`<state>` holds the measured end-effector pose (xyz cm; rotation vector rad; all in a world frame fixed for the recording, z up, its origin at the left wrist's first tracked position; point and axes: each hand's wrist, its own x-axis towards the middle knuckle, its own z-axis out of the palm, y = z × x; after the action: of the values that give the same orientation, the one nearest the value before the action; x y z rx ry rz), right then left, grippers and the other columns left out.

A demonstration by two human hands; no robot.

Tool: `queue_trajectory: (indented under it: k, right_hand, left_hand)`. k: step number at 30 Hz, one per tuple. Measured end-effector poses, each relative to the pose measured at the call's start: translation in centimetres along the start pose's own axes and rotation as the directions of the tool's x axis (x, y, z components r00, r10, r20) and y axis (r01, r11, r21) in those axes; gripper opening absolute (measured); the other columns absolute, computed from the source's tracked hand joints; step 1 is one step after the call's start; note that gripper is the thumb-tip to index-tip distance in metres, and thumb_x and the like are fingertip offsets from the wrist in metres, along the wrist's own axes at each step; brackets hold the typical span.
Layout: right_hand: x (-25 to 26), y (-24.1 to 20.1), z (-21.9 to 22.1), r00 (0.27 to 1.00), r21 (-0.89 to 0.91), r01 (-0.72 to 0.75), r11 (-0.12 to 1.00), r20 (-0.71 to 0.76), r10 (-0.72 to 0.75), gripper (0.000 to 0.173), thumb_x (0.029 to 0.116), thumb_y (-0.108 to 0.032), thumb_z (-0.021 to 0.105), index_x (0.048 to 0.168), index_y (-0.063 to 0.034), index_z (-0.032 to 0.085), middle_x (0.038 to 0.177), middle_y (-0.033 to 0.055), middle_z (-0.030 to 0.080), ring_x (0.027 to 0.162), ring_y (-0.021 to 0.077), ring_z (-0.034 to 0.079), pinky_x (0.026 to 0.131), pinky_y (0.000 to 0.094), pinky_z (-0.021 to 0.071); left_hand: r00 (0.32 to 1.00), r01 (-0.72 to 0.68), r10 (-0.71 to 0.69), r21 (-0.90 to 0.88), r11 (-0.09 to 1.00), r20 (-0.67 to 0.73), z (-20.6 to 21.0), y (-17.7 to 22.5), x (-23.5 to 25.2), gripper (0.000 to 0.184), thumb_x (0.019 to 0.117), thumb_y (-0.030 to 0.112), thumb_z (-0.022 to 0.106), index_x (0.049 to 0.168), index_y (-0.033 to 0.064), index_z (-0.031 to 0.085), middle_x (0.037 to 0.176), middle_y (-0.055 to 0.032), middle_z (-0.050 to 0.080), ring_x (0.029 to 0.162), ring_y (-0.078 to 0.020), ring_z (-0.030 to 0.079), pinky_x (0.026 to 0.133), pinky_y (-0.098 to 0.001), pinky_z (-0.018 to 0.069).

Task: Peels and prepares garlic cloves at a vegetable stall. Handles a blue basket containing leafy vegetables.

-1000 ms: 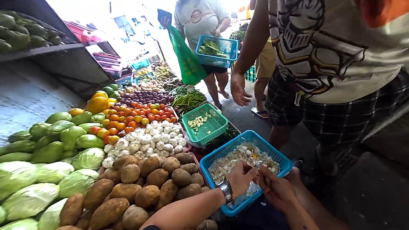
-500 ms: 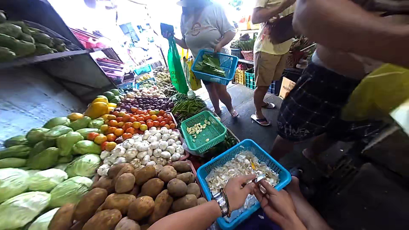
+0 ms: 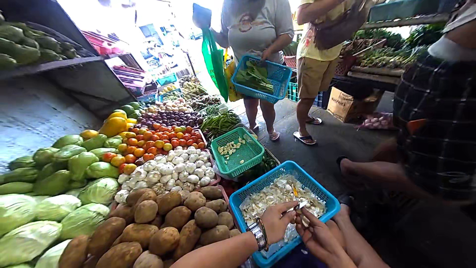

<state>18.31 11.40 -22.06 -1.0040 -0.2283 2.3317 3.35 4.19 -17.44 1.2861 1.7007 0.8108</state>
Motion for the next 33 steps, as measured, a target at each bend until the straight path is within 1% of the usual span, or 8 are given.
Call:
queue_trajectory:
  k: [3, 18, 21, 23, 25, 28, 31, 33]
  right_hand:
    - [0.0, 0.0, -0.1, 1.000, 0.004, 0.012, 1.000, 0.021, -0.012, 0.018, 0.1069, -0.018, 0.050, 0.104, -0.0051, 0.062, 0.081, 0.0091, 0.069, 0.063, 0.0122, 0.067, 0.057, 0.0237, 0.0578]
    - [-0.3, -0.1, -0.3, 1.000, 0.026, 0.009, 1.000, -0.004, -0.008, 0.004, 0.1034, -0.009, 0.055, 0.105, -0.0058, 0.057, 0.085, 0.0106, 0.068, 0.065, 0.0142, 0.067, 0.059, 0.0259, 0.0590]
    - [-0.2, -0.1, -0.7, 1.000, 0.030, 0.015, 0.999, 0.014, -0.015, 0.005, 0.1040, -0.008, 0.054, 0.106, -0.0052, 0.058, 0.085, 0.0100, 0.068, 0.065, 0.0142, 0.067, 0.061, 0.0270, 0.0602]
    - [0.1, -0.2, -0.7, 0.997, -0.010, 0.025, 1.000, 0.072, -0.025, 0.009, 0.1050, -0.007, 0.052, 0.111, -0.0047, 0.058, 0.090, 0.0098, 0.069, 0.069, 0.0138, 0.068, 0.064, 0.0268, 0.0608]
    - [0.0, -0.6, -0.5, 0.988, -0.104, 0.055, 0.993, 0.146, -0.040, 0.015, 0.1066, -0.007, 0.048, 0.119, -0.0041, 0.055, 0.095, 0.0075, 0.068, 0.073, 0.0114, 0.067, 0.069, 0.0254, 0.0600]
    - [-0.6, -1.3, -0.9, 0.964, -0.149, 0.098, 0.984, 0.260, -0.057, 0.018, 0.1073, -0.006, 0.046, 0.123, -0.0028, 0.054, 0.101, 0.0057, 0.067, 0.079, 0.0100, 0.067, 0.076, 0.0247, 0.0595]
    - [-0.7, -2.0, -1.3, 0.929, -0.040, 0.113, 0.993, 0.358, -0.091, 0.014, 0.1036, 0.001, 0.050, 0.113, -0.0031, 0.060, 0.106, 0.0108, 0.071, 0.083, 0.0143, 0.070, 0.079, 0.0280, 0.0606]
    - [-0.9, -2.3, -1.3, 0.916, -0.003, 0.132, 0.991, 0.383, -0.121, 0.016, 0.0993, 0.006, 0.055, 0.109, -0.0020, 0.065, 0.109, 0.0140, 0.071, 0.086, 0.0175, 0.072, 0.082, 0.0309, 0.0613]
  left_hand:
    - [1.000, 0.004, -0.004, -0.009, 1.000, 0.002, 0.1, 0.1, 0.1, 0.043, 0.1092, 0.028, 0.048, 0.150, 0.0153, 0.053, 0.105, -0.0099, 0.074, 0.090, -0.0152, 0.071, 0.090, -0.0366, 0.0564]
    - [0.999, -0.033, 0.033, 0.007, 0.999, 0.017, 0.3, -0.3, 0.2, 0.042, 0.1110, 0.026, 0.044, 0.150, 0.0125, 0.054, 0.118, -0.0104, 0.073, 0.101, -0.0141, 0.071, 0.099, -0.0355, 0.0538]
    - [1.000, 0.000, 0.000, -0.033, 0.999, 0.030, 0.2, -0.1, 0.3, 0.041, 0.1108, 0.026, 0.044, 0.148, 0.0129, 0.056, 0.102, -0.0065, 0.072, 0.083, -0.0098, 0.066, 0.084, -0.0296, 0.0539]
    - [0.999, 0.038, -0.037, -0.180, 0.983, 0.006, 0.0, 0.0, 0.5, 0.038, 0.1094, 0.024, 0.047, 0.144, 0.0118, 0.059, 0.089, -0.0018, 0.066, 0.065, -0.0066, 0.054, 0.062, -0.0248, 0.0465]
    - [0.993, 0.109, -0.114, -0.366, 0.924, 0.009, -0.2, 0.7, 0.5, 0.037, 0.1083, 0.020, 0.050, 0.142, 0.0106, 0.060, 0.084, -0.0002, 0.063, 0.055, -0.0055, 0.047, 0.050, -0.0226, 0.0400]
    - [0.972, 0.226, -0.223, -0.518, 0.825, 0.069, -0.3, 1.4, 0.5, 0.037, 0.1097, 0.022, 0.047, 0.144, 0.0124, 0.057, 0.081, 0.0014, 0.058, 0.048, -0.0050, 0.041, 0.042, -0.0202, 0.0362]
    - [0.959, 0.255, -0.281, -0.574, 0.778, 0.044, -0.7, 0.4, 1.1, 0.035, 0.1107, 0.023, 0.045, 0.142, 0.0127, 0.058, 0.082, -0.0003, 0.058, 0.045, -0.0055, 0.039, 0.040, -0.0193, 0.0359]
    - [0.962, 0.239, -0.271, -0.576, 0.782, 0.031, -0.9, 0.1, 1.1, 0.038, 0.1113, 0.024, 0.044, 0.146, 0.0117, 0.054, 0.083, -0.0025, 0.060, 0.044, -0.0057, 0.039, 0.039, -0.0192, 0.0355]
